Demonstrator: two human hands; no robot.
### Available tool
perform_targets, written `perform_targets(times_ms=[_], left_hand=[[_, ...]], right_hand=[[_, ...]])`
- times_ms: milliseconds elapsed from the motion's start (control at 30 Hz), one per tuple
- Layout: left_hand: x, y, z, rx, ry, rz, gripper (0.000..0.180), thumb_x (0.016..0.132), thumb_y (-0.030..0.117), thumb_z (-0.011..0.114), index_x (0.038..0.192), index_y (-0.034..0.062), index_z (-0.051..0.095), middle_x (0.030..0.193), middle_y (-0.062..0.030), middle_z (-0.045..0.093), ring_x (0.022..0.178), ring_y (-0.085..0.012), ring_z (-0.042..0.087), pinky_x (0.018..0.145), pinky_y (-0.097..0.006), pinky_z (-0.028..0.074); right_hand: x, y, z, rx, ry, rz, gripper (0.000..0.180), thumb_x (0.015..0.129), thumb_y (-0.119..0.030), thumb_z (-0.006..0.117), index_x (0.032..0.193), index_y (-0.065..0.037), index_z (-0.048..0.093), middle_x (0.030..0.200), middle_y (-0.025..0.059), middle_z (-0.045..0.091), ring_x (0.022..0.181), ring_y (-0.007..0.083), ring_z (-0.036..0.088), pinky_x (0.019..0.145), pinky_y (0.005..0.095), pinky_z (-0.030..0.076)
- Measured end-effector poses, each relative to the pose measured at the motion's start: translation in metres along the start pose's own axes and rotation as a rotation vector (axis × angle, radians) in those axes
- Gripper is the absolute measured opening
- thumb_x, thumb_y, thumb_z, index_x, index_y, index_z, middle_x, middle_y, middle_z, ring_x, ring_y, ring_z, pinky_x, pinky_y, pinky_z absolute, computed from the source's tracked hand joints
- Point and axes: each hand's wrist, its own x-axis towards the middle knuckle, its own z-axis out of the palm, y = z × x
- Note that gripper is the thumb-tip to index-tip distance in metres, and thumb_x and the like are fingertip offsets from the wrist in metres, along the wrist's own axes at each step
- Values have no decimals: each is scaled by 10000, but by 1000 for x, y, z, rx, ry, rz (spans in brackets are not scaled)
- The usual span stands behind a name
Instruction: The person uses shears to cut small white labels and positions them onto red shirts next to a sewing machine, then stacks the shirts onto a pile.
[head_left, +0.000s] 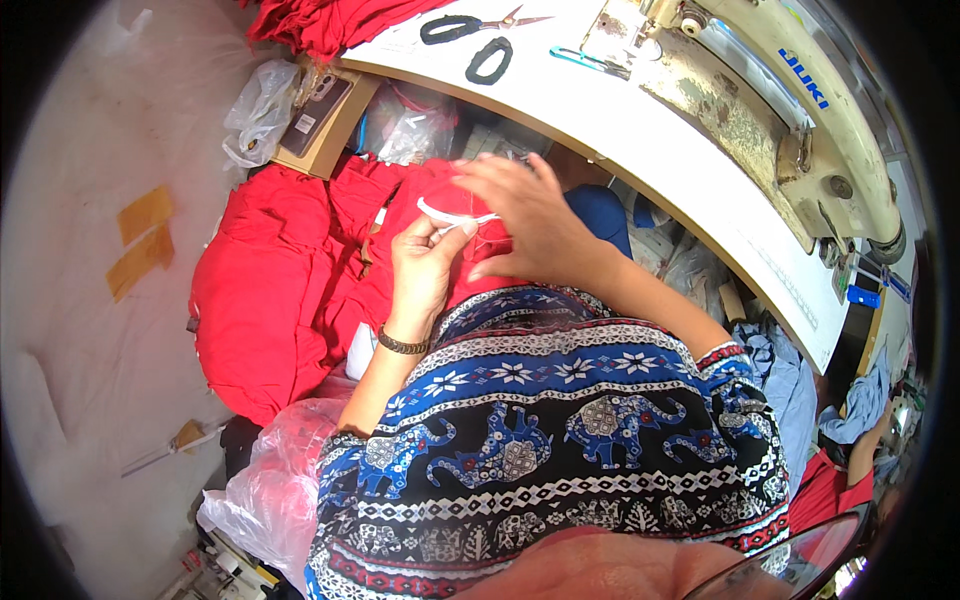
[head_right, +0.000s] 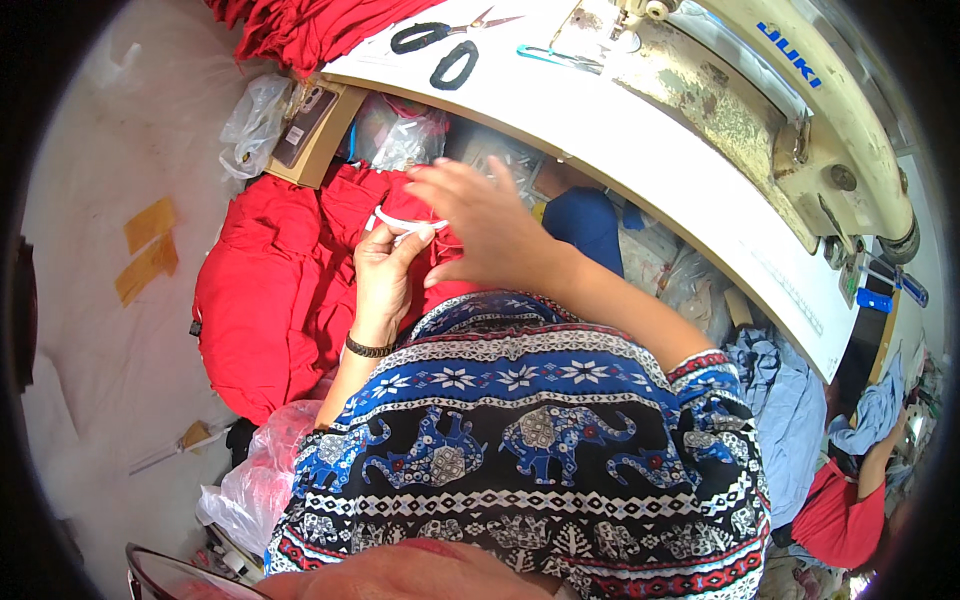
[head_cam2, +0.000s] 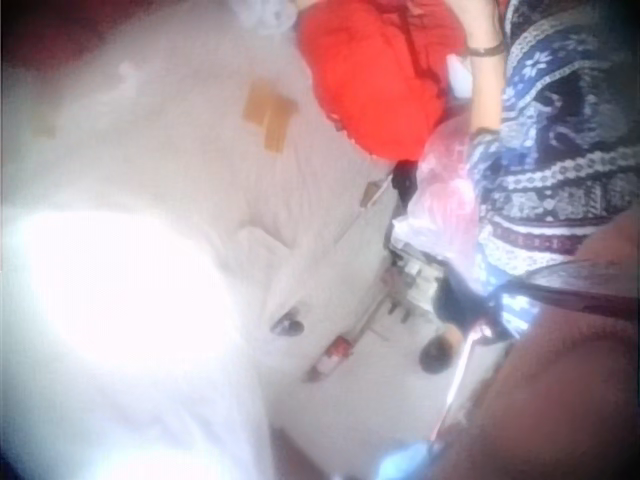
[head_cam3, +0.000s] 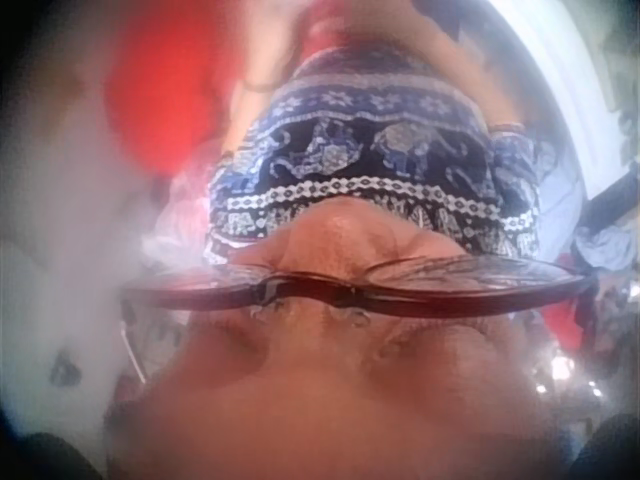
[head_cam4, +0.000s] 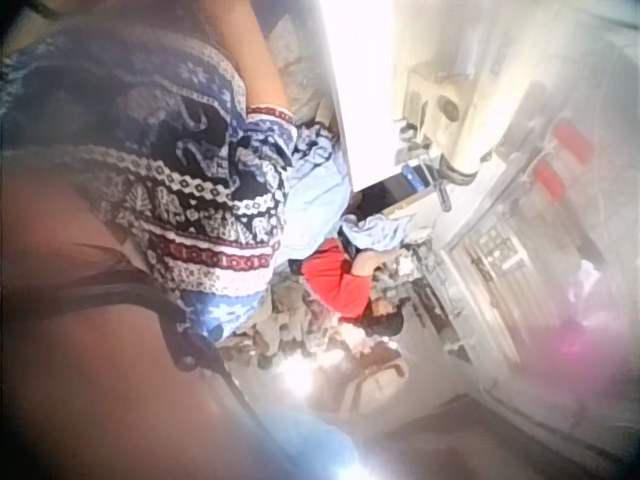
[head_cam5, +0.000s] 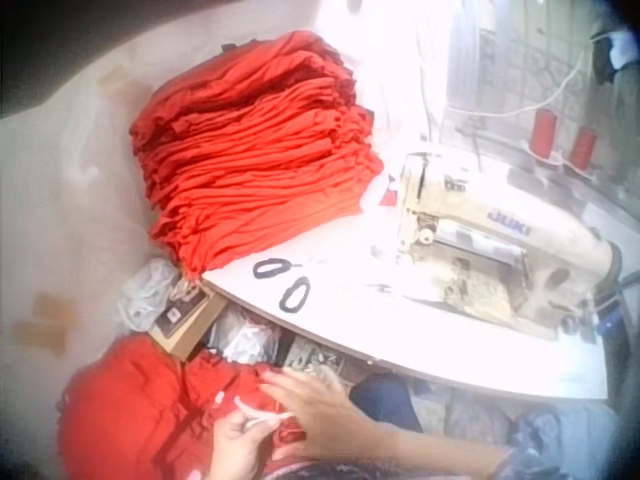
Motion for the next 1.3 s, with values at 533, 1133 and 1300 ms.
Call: perform_targets(times_ms=[533,1133,1300], left_hand=[[6,0,2,71,37,84,16,832,-15,660,838,-3,652,892,12,566,792,-58,537,703,-202,421],[15,5,-12,18,-245,-50,395,876,10,634,1256,-13,529,1044,-60,646,973,-119,604,893,-252,476],[20,4,-11,14,-215,0,375,868,-15,639,1234,-19,556,964,-59,671,897,-114,635,845,-234,498]], right_hand=[[6,6,19,218,170,152,181,755,-246,679,865,-103,696,880,59,627,894,260,565,803,458,389],[-1,34,36,720,4,312,182,844,-216,679,950,-76,726,697,100,558,695,217,520,638,337,400],[-3,31,34,757,-86,349,187,858,-205,663,938,-44,716,695,82,546,709,185,498,639,318,395]])
